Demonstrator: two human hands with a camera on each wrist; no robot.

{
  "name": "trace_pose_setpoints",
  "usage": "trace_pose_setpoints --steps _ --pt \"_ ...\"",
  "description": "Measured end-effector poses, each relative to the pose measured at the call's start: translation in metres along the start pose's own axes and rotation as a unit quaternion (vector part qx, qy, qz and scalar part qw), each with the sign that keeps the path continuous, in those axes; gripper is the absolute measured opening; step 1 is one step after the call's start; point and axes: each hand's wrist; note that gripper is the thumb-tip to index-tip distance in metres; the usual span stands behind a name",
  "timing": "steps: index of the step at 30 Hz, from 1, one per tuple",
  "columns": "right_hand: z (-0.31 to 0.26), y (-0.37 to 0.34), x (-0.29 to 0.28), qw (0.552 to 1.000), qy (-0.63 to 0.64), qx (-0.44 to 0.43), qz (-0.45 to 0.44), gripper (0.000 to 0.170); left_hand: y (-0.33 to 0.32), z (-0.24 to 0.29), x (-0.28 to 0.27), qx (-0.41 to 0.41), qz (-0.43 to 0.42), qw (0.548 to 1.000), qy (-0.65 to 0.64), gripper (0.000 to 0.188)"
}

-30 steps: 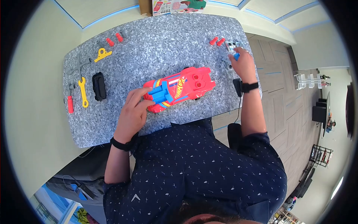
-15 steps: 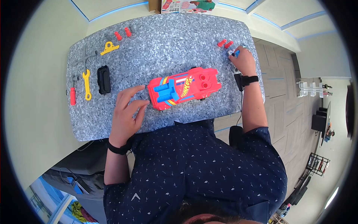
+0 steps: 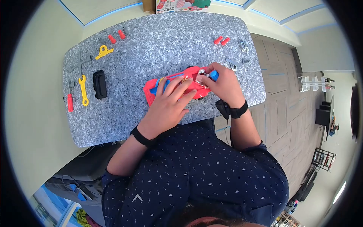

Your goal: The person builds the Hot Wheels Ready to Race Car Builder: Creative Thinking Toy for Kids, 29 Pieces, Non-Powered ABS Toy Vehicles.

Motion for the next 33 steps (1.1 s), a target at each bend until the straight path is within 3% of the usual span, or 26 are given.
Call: trace_pose_setpoints --steps 3,9,12,15,17,19,21,24,27,31,33 --pt "-0.002 0.002 0.003 0.997 -0.059 0.042 0.010 0.054 0.001 0.000 0.004 -0.002 0.007 1.000 -0.005 0.072" --pt "-0.004 0.007 0.006 0.995 -0.073 0.060 -0.019 0.056 -0.001 -0.002 0.008 -0.006 0.010 1.000 -0.012 0.073" --pt "-0.003 0.007 0.002 0.995 -0.091 0.022 -0.017 0.056 0.000 0.001 0.006 -0.012 0.009 1.000 0.003 0.072" --pt "0.003 0.010 -0.034 0.997 -0.056 0.043 0.027 0.055 -0.002 0.000 0.008 -0.012 0.010 1.000 0.001 0.072" --pt "0.037 0.022 -0.065 0.987 -0.073 0.063 0.128 0.056 -0.004 -0.003 0.005 -0.013 0.010 1.000 -0.006 0.071" --pt "0.076 0.043 -0.102 0.967 -0.144 0.120 0.171 0.057 -0.008 -0.004 0.004 -0.012 0.009 1.000 -0.010 0.070" --pt "0.125 0.067 -0.124 0.945 -0.243 0.122 0.184 0.058 -0.011 -0.005 0.002 -0.013 0.013 1.000 -0.009 0.069" --pt "0.170 0.105 -0.141 0.924 -0.282 0.252 0.062 0.061 -0.015 -0.005 0.002 -0.018 0.014 1.000 -0.020 0.067" --pt "0.206 0.130 -0.138 0.917 -0.319 0.238 0.026 0.066 -0.017 -0.005 0.003 -0.024 0.019 0.999 -0.025 0.066" --pt "0.208 0.145 -0.147 0.924 -0.301 0.235 -0.023 0.057 -0.020 -0.005 0.001 -0.031 0.018 0.999 -0.032 0.065" --pt "0.207 0.141 -0.152 0.934 -0.298 0.198 0.015 0.057 -0.021 -0.007 0.001 -0.031 0.019 0.999 -0.033 0.064"
Point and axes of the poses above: each hand's wrist, its own y-axis towards the middle knuckle, its own x-axis out of the palm, z = x × y, and after that the axes turned 13 degrees about -z, right-handed
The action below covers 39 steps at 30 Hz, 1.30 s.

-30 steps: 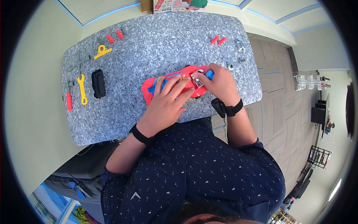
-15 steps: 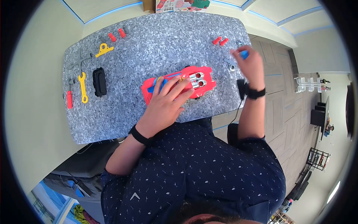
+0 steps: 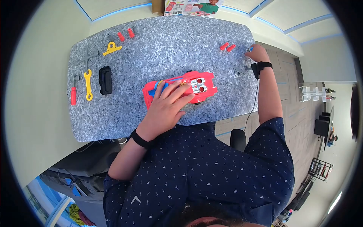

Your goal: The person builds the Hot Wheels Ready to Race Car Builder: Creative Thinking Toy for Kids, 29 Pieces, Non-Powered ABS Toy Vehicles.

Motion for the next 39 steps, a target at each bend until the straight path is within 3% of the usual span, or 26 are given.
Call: trace_pose_setpoints --steps 4,6,8,14,18,20,22,25,28,31,38,39 --pt "-0.028 -0.060 -0.050 0.984 0.171 -0.017 0.055 0.054 -0.002 -0.002 -0.001 0.001 0.001 1.000 -0.010 0.064" --pt "-0.065 -0.119 -0.065 0.917 0.390 -0.069 0.040 0.043 -0.004 -0.003 -0.007 0.002 0.005 1.000 -0.012 0.064" --pt "-0.105 -0.170 -0.061 0.835 0.524 -0.169 0.016 0.032 -0.004 -0.003 -0.011 0.020 0.061 0.995 -0.075 0.065" --pt "-0.206 -0.249 -0.019 0.807 0.505 -0.292 -0.093 0.036 0.010 0.017 -0.021 0.056 0.182 0.972 -0.140 0.067" --pt "-0.241 -0.268 -0.001 0.795 0.529 -0.263 -0.138 0.032 0.002 0.011 -0.008 -0.005 0.207 0.958 -0.197 0.067" --pt "-0.248 -0.275 0.001 0.797 0.522 -0.258 -0.158 0.030 -0.003 0.006 -0.013 -0.008 0.208 0.967 -0.146 0.063" --pt "-0.249 -0.275 0.009 0.805 0.490 -0.305 -0.136 0.029 -0.010 0.000 -0.016 -0.018 0.205 0.972 -0.110 0.063" --pt "-0.252 -0.277 0.022 0.781 0.479 -0.392 -0.082 0.029 -0.018 -0.012 -0.020 -0.035 0.194 0.978 -0.075 0.064" --pt "-0.243 -0.273 0.027 0.783 0.475 -0.394 -0.079 0.028 -0.028 -0.027 -0.024 -0.047 0.171 0.983 -0.047 0.064" --pt "-0.223 -0.266 0.021 0.804 0.490 -0.313 -0.124 0.027 -0.035 -0.048 -0.022 -0.056 0.148 0.987 -0.034 0.065" --pt "-0.188 -0.249 0.023 0.839 0.469 -0.274 -0.023 0.027 -0.048 -0.062 -0.021 -0.060 0.104 0.991 -0.052 0.076" --pt "-0.184 -0.248 0.023 0.860 0.444 -0.251 -0.024 0.030 -0.049 -0.061 -0.024 -0.064 0.100 0.992 -0.053 0.078"
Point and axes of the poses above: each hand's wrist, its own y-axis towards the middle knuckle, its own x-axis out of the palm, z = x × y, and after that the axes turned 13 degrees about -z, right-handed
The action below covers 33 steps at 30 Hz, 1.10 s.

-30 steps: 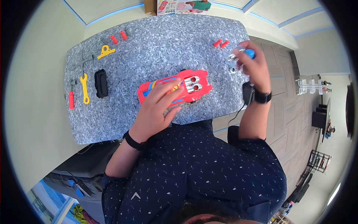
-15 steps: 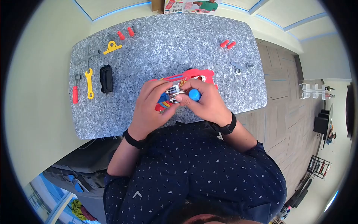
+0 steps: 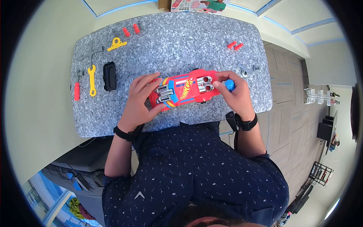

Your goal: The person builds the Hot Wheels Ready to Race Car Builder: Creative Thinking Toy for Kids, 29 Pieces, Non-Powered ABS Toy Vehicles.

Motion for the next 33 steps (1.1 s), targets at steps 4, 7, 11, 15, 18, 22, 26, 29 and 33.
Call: trace_pose_setpoints --steps 4,7,11,15,18,22,26,29,33 --pt "0.017 -0.001 -0.002 0.999 -0.038 0.024 0.015 0.033 -0.004 0.007 -0.002 -0.004 -0.044 0.998 0.055 0.093" --pt "0.026 -0.002 0.000 0.999 -0.040 0.033 0.017 0.033 -0.008 0.027 0.007 -0.018 -0.075 0.988 0.132 0.104" --pt "0.032 -0.003 0.003 0.998 -0.047 0.025 0.016 0.031 -0.014 0.045 0.021 -0.046 -0.123 0.977 0.166 0.112" --pt "0.034 -0.002 0.008 0.997 -0.067 0.005 0.029 0.031 -0.013 0.046 0.022 -0.064 -0.140 0.974 0.167 0.111" --pt "0.034 -0.003 0.009 0.997 -0.067 0.004 0.025 0.031 -0.014 0.047 0.022 -0.066 -0.140 0.970 0.187 0.111" --pt "0.034 -0.006 -0.006 0.999 -0.019 0.030 -0.002 0.032 -0.017 0.040 0.016 -0.068 -0.126 0.969 0.202 0.106" --pt "0.068 0.002 -0.061 0.968 -0.178 0.045 0.172 0.038 -0.024 0.028 0.007 -0.063 -0.103 0.975 0.188 0.098" --pt "0.104 0.008 -0.110 0.918 -0.299 0.109 0.238 0.041 -0.028 0.017 0.000 -0.074 -0.093 0.974 0.192 0.092" --pt "0.111 0.020 -0.130 0.919 -0.280 0.160 0.225 0.043 -0.024 0.017 -0.007 -0.092 -0.088 0.973 0.190 0.089"
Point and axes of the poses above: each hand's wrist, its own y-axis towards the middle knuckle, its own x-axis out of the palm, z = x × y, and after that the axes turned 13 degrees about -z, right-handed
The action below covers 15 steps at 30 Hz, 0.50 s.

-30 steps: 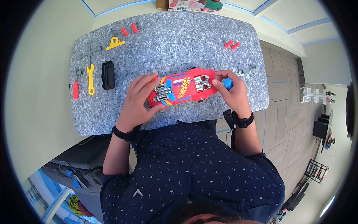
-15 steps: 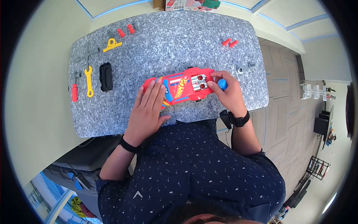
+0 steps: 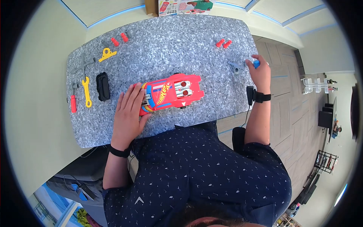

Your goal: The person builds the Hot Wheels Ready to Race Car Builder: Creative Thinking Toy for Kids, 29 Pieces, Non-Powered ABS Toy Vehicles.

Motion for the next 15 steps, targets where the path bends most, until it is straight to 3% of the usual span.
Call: trace_pose_setpoints --steps 4,5,8,15 --pt "-0.029 0.018 0.025 0.988 -0.004 -0.149 -0.030 0.037 0.004 0.003 -0.001 0.004 0.006 1.000 -0.019 0.088" --pt "-0.049 0.017 0.021 0.990 0.005 -0.122 -0.074 0.036 0.005 0.003 -0.003 0.002 0.003 1.000 -0.017 0.087" --pt "-0.056 0.030 0.037 0.983 -0.004 -0.173 -0.060 0.038 0.004 0.003 -0.005 -0.005 0.000 1.000 -0.013 0.087" --pt "-0.050 0.050 0.065 0.987 -0.032 -0.139 -0.074 0.044 0.000 0.003 -0.005 -0.013 0.000 1.000 -0.022 0.088"
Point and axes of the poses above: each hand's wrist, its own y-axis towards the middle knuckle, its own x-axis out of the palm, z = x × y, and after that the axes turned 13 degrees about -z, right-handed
